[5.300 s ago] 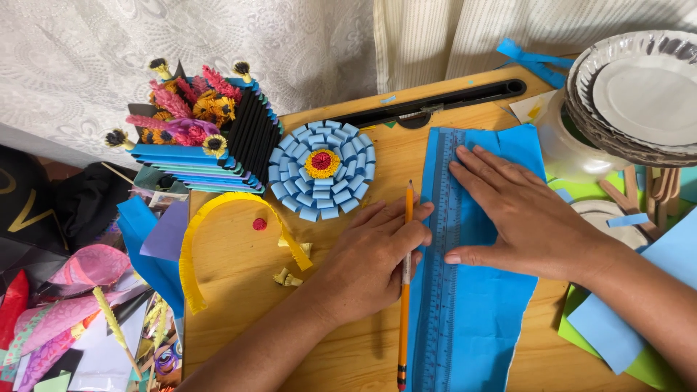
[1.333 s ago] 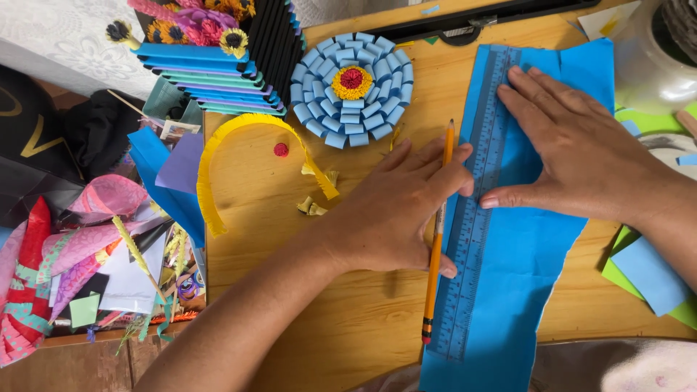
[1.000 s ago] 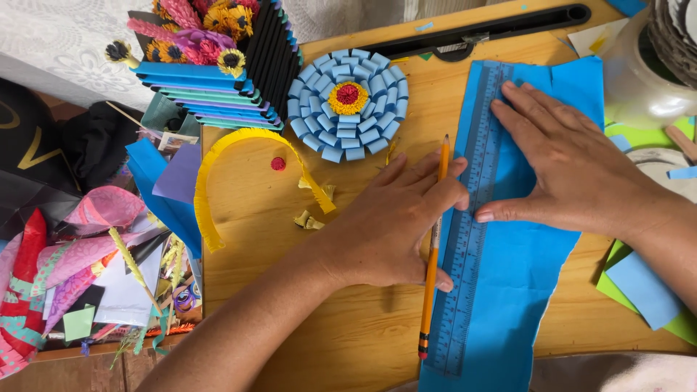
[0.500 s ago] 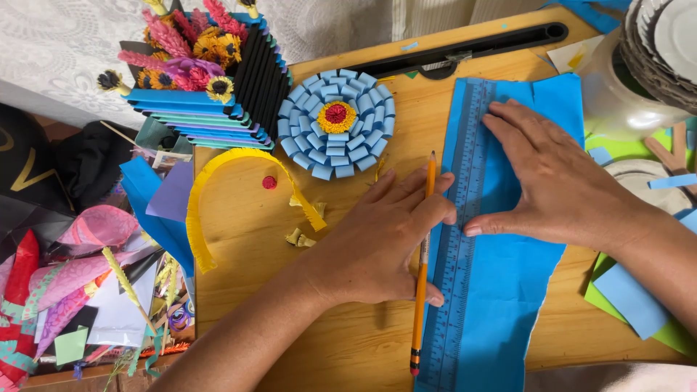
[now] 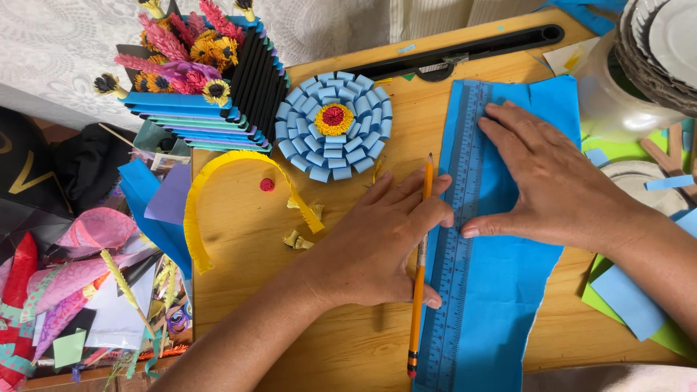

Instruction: Measuring, marking, and folding a piece of blue paper using a ruler and pencil for a craft project.

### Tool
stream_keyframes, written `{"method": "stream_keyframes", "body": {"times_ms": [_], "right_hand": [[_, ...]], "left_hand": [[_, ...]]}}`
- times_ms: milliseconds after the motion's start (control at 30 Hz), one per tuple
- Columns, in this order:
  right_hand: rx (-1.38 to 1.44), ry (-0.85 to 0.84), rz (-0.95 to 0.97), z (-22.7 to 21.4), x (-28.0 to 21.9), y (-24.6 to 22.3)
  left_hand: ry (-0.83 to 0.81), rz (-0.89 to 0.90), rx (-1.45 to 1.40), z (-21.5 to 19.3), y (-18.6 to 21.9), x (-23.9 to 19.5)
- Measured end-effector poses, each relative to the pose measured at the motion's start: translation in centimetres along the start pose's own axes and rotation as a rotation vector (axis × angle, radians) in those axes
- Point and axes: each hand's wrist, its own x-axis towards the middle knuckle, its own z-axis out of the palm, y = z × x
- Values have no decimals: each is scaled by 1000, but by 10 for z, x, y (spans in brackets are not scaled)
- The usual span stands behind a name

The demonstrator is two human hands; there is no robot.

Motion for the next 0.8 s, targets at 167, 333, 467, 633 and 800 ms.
{"method": "stream_keyframes", "body": {"times_ms": [167,333,467,633,800], "right_hand": [[-1,-11,7,0,0,0],[-11,-2,-10,-1,1,0],[-31,-51,10,-7,3,-4],[-151,-128,16,-11,10,0],[-351,-198,-3,-15,19,-4]], "left_hand": [[0,6,-1,-1,-1,0],[3,4,-3,0,-1,0],[-4,-3,1,0,0,0],[-21,-12,12,-3,2,2],[-100,-53,-108,-23,13,4]]}}
